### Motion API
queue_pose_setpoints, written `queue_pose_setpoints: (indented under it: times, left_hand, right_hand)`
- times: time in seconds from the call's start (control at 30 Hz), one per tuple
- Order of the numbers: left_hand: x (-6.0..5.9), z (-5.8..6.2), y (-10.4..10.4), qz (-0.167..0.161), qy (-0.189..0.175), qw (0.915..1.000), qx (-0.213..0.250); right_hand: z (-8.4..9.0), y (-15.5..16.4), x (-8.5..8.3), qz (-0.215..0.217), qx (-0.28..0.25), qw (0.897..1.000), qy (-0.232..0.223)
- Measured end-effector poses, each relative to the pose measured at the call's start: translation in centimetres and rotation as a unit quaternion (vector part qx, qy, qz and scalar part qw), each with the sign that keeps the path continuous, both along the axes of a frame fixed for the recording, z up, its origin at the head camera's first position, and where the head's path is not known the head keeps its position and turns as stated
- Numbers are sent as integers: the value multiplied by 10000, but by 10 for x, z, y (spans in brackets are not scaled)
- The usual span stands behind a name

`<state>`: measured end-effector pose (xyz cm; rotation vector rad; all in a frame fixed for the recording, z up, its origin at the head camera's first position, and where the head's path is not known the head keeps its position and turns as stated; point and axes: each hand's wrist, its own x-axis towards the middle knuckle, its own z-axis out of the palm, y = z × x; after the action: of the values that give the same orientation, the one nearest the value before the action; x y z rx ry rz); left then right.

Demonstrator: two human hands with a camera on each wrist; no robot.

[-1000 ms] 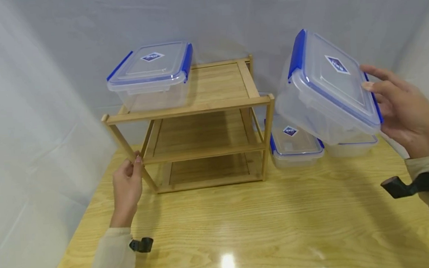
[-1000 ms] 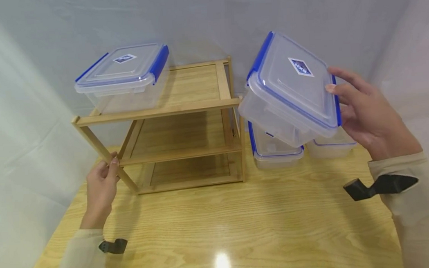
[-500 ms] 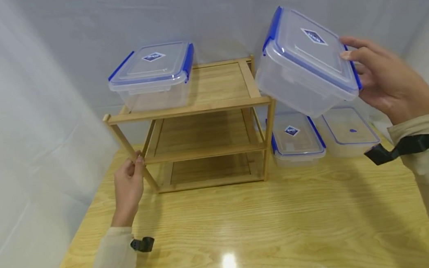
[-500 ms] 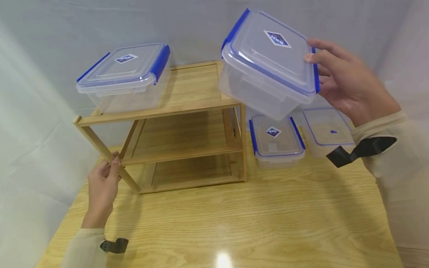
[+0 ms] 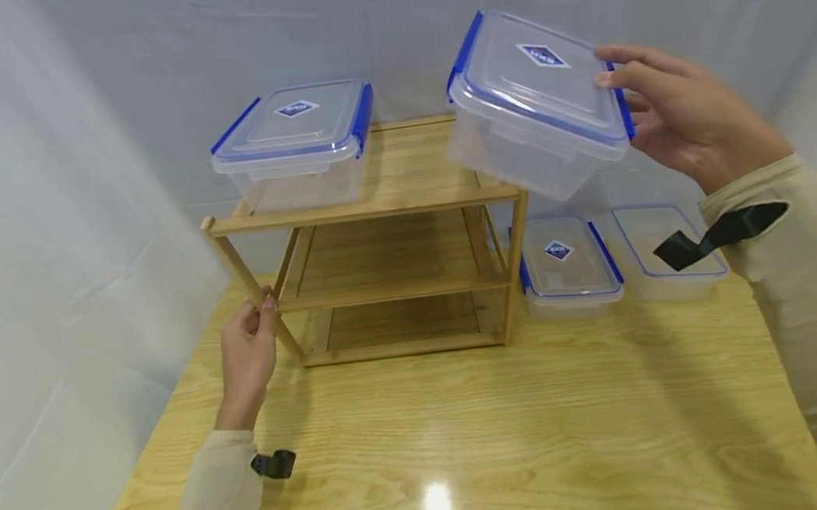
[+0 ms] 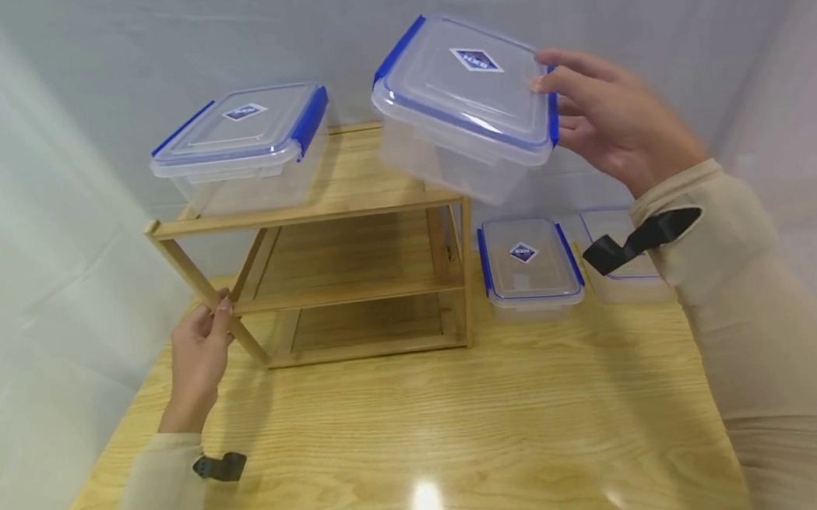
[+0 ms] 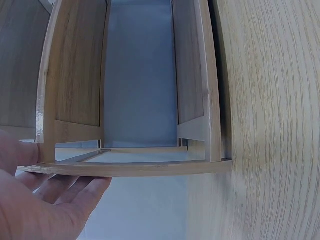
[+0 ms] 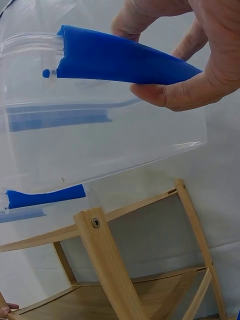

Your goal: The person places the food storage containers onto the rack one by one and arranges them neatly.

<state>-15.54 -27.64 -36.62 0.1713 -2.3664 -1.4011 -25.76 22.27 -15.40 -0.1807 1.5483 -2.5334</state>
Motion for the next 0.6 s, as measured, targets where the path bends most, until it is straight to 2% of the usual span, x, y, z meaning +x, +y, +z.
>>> queue_pose_setpoints:
  times: [0.2, 0.4, 0.6]
  left_hand:
    - [2, 1, 1, 53, 17, 10000, -16]
    - [3, 2, 1, 22, 35, 10000, 21]
    - [4, 2, 2, 62, 58, 10000, 27]
  right_hand:
    - [10, -20, -9, 108, 710, 9973, 170]
    - [19, -38, -19, 64, 1310, 9913, 129]
    - [23, -53, -27, 134, 1537, 9880, 17]
